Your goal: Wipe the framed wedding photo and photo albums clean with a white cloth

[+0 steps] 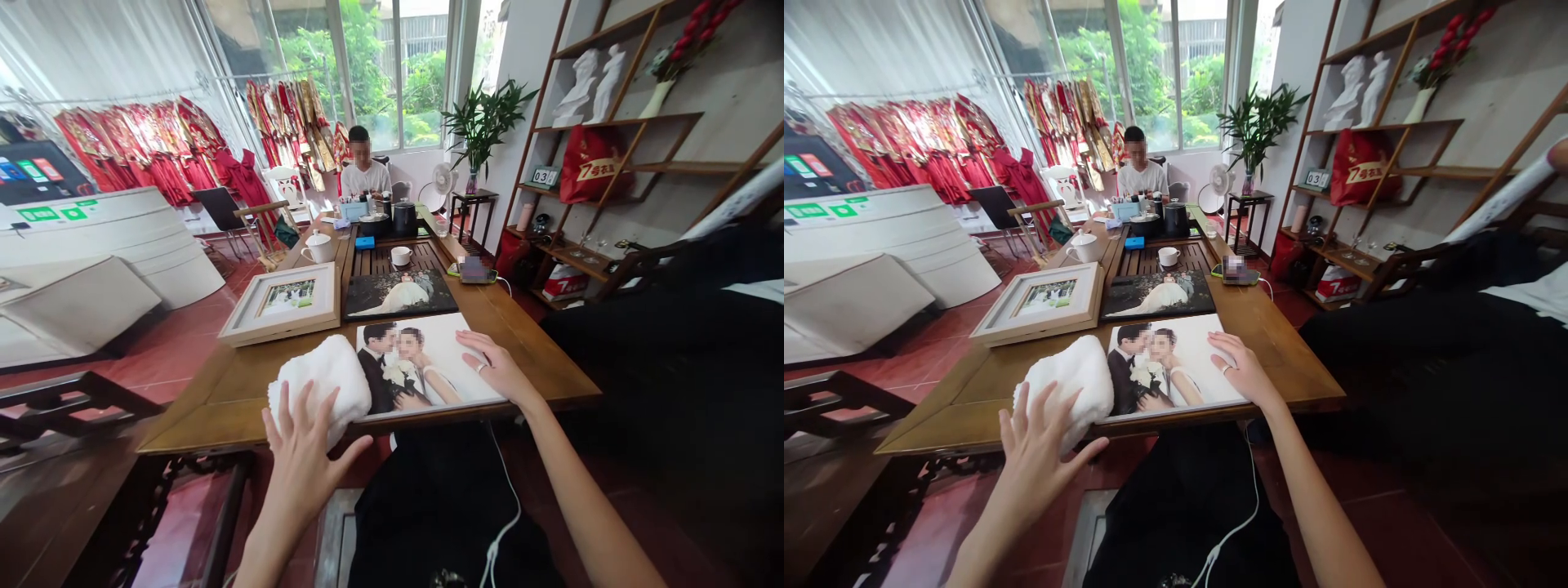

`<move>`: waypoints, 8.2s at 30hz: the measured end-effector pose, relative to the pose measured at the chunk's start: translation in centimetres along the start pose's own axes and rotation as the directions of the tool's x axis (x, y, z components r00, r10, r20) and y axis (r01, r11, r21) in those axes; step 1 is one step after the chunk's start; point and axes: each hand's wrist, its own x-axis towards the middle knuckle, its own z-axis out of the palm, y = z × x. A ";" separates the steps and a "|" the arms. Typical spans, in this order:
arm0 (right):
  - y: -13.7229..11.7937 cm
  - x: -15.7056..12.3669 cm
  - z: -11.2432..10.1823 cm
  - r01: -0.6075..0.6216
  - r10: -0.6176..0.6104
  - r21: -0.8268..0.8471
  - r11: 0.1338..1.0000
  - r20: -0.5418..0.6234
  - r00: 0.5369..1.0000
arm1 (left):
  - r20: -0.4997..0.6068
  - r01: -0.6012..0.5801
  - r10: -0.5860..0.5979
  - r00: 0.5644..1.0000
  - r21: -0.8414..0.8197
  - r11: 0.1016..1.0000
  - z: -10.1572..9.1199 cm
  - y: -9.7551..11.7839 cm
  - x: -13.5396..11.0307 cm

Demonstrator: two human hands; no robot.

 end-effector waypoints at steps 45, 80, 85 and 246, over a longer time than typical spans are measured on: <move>-0.2 -0.4 -0.2 -0.002 0.002 -0.014 1.000 0.004 1.000 | 0.260 -0.218 0.254 0.932 -0.158 0.963 4.7 3.2 14.2; -0.3 -0.2 0.1 -0.019 0.019 -0.039 0.999 -0.009 1.000 | 0.315 -0.292 0.303 0.899 -0.085 0.953 5.5 6.4 15.9; -0.6 -0.3 0.1 -0.034 0.034 -0.044 0.998 -0.013 0.999 | 0.329 -0.368 0.398 0.856 -0.152 0.917 4.0 8.6 12.2; 0.5 0.7 -0.2 -0.007 0.008 -0.031 0.999 0.022 1.000 | 0.342 -0.280 0.326 0.881 -0.177 0.944 4.5 12.1 12.6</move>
